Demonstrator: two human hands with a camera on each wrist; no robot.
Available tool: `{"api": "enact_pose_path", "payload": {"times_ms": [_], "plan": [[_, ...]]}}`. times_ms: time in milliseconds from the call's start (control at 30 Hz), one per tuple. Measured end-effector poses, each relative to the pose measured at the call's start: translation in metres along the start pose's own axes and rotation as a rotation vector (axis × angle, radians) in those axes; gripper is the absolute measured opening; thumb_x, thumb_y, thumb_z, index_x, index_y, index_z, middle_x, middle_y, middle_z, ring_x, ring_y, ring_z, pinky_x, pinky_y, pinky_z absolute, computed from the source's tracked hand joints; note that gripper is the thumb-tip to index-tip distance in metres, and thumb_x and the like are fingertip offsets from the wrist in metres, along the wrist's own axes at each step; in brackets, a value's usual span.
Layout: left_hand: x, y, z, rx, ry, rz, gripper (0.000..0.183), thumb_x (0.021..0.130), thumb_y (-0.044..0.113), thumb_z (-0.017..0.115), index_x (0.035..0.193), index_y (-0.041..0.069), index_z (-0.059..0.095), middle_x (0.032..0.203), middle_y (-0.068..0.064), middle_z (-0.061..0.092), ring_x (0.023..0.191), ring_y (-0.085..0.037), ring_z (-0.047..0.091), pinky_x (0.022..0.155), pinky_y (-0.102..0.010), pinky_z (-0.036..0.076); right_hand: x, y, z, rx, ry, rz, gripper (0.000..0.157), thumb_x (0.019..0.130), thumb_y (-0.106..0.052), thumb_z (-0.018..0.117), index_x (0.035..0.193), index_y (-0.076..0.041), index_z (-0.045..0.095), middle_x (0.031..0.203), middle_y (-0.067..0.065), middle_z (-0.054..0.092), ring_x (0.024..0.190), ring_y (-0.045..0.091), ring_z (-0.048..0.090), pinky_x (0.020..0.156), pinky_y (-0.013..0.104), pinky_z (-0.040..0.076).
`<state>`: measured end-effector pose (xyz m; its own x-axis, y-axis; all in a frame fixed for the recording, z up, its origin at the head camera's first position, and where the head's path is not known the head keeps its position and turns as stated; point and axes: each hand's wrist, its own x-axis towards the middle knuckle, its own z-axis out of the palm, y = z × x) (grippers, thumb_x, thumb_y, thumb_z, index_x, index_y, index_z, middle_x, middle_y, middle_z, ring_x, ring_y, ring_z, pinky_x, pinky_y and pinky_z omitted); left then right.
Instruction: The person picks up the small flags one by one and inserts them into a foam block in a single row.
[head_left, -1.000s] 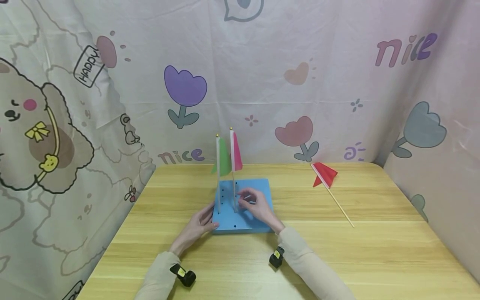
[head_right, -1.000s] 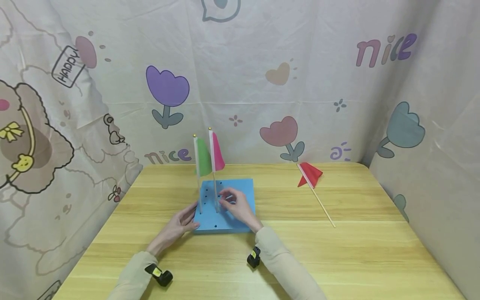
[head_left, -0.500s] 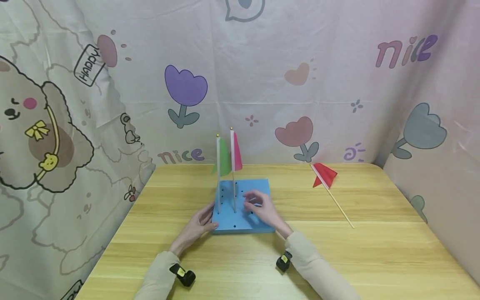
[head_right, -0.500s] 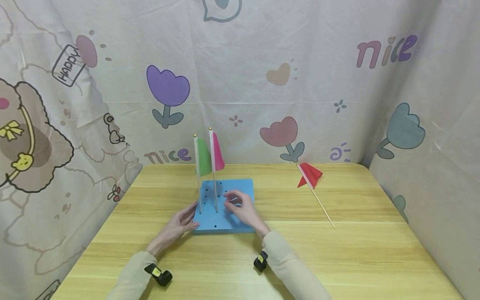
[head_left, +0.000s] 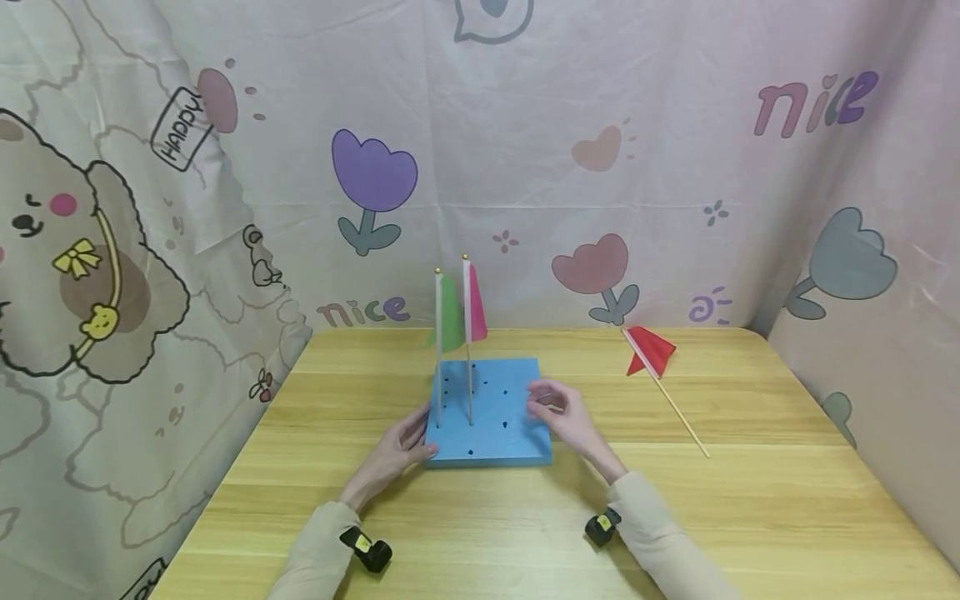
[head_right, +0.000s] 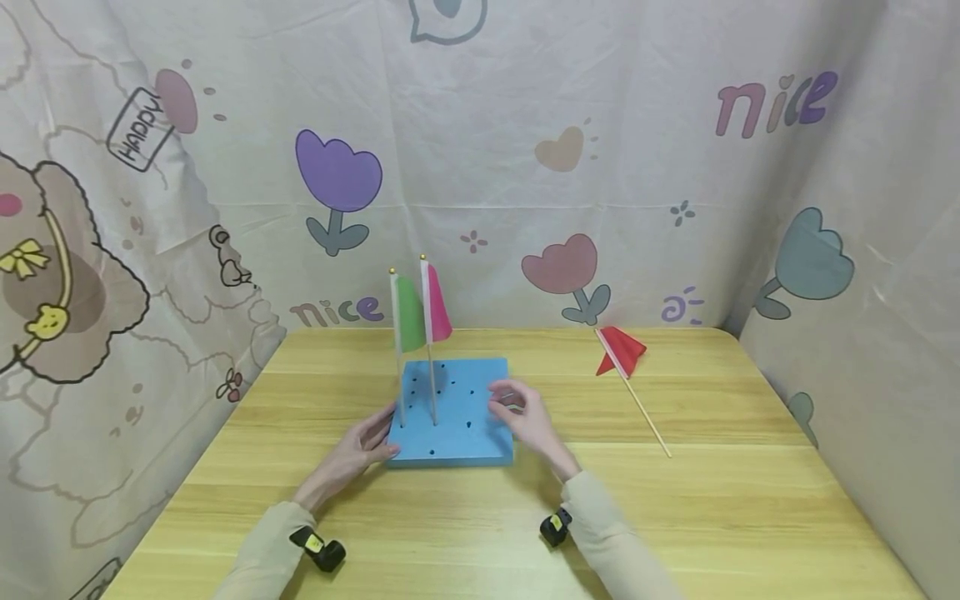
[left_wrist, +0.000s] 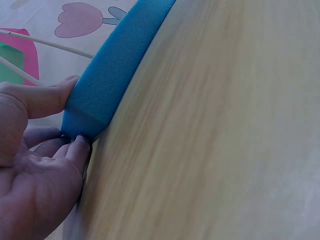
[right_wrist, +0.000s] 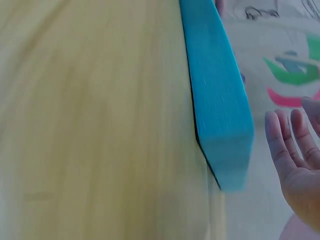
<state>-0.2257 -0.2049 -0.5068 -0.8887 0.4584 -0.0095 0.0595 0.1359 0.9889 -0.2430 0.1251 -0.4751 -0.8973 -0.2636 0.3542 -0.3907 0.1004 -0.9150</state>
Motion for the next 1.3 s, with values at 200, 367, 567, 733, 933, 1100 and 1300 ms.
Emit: {"api": "enact_pose_path", "payload": {"times_ms": [200,367,567,733,933,1100,1300], "plan": [[0.001,0.0,0.0,-0.001,-0.005,0.0,0.087,0.091,0.012,0.067,0.156,0.004,0.009,0.164,-0.016,0.005,0.15,-0.034,0.012,0.118,-0.026,0.027,-0.011,0.004,-0.037,-0.024,0.099,0.017,0.031,0.091,0.002,0.063,0.119,0.013,0.057,0.102,0.034,0.061,0.084,0.017,0.07,0.078,0.035,0.064],[0.0,0.001,0.0,-0.015,-0.007,0.01,0.087,0.091,0.01,0.066,0.156,0.003,0.009,0.164,-0.018,0.004,0.151,-0.034,0.01,0.118,-0.029,0.024,-0.022,0.005,-0.07,-0.067,0.187,0.038,0.031,0.092,-0.001,0.064,0.119,0.012,0.057,0.101,0.031,0.063,0.081,0.014,0.07,0.075,0.023,0.063],[0.001,0.002,0.0,-0.009,-0.005,0.003,0.086,0.092,0.01,0.066,0.156,0.003,0.009,0.164,-0.017,0.004,0.151,-0.033,0.011,0.118,-0.028,0.024,-0.039,0.008,-0.112,-0.079,0.292,0.048,0.027,0.089,0.002,0.065,0.115,0.009,0.059,0.093,0.001,0.069,0.079,0.004,0.069,0.071,0.019,0.061],[0.001,0.001,0.001,0.001,-0.002,-0.002,0.086,0.092,0.012,0.066,0.156,0.003,0.01,0.164,-0.017,0.005,0.15,-0.034,0.012,0.119,-0.031,0.024,-0.057,0.016,-0.148,-0.021,0.392,0.107,0.025,0.086,0.004,0.068,0.105,-0.012,0.067,0.088,-0.012,0.072,0.08,-0.001,0.068,0.071,0.011,0.058],[0.0,0.001,0.0,0.005,0.013,-0.02,0.086,0.092,0.012,0.066,0.156,0.004,0.01,0.164,-0.017,0.006,0.15,-0.035,0.013,0.118,-0.027,0.029,-0.073,0.025,-0.178,-0.035,0.431,0.21,0.032,0.086,0.004,0.068,0.1,-0.026,0.068,0.086,-0.016,0.072,0.079,-0.006,0.066,0.068,0.006,0.054],[-0.001,0.002,0.001,0.0,0.008,-0.028,0.086,0.092,0.013,0.066,0.156,0.004,0.009,0.164,-0.017,0.005,0.15,-0.035,0.012,0.116,-0.023,0.031,-0.077,0.029,-0.188,-0.06,0.464,0.238,0.031,0.085,0.005,0.068,0.101,-0.022,0.068,0.084,-0.019,0.071,0.079,-0.007,0.064,0.071,0.003,0.052],[0.0,0.002,0.001,-0.015,0.007,-0.032,0.086,0.092,0.013,0.066,0.156,0.005,0.009,0.165,-0.015,0.005,0.151,-0.033,0.012,0.118,-0.028,0.028,-0.08,0.039,-0.196,-0.117,0.436,0.255,0.027,0.085,0.005,0.068,0.111,-0.002,0.066,0.086,-0.022,0.07,0.08,-0.007,0.063,0.071,0.004,0.052]]}}
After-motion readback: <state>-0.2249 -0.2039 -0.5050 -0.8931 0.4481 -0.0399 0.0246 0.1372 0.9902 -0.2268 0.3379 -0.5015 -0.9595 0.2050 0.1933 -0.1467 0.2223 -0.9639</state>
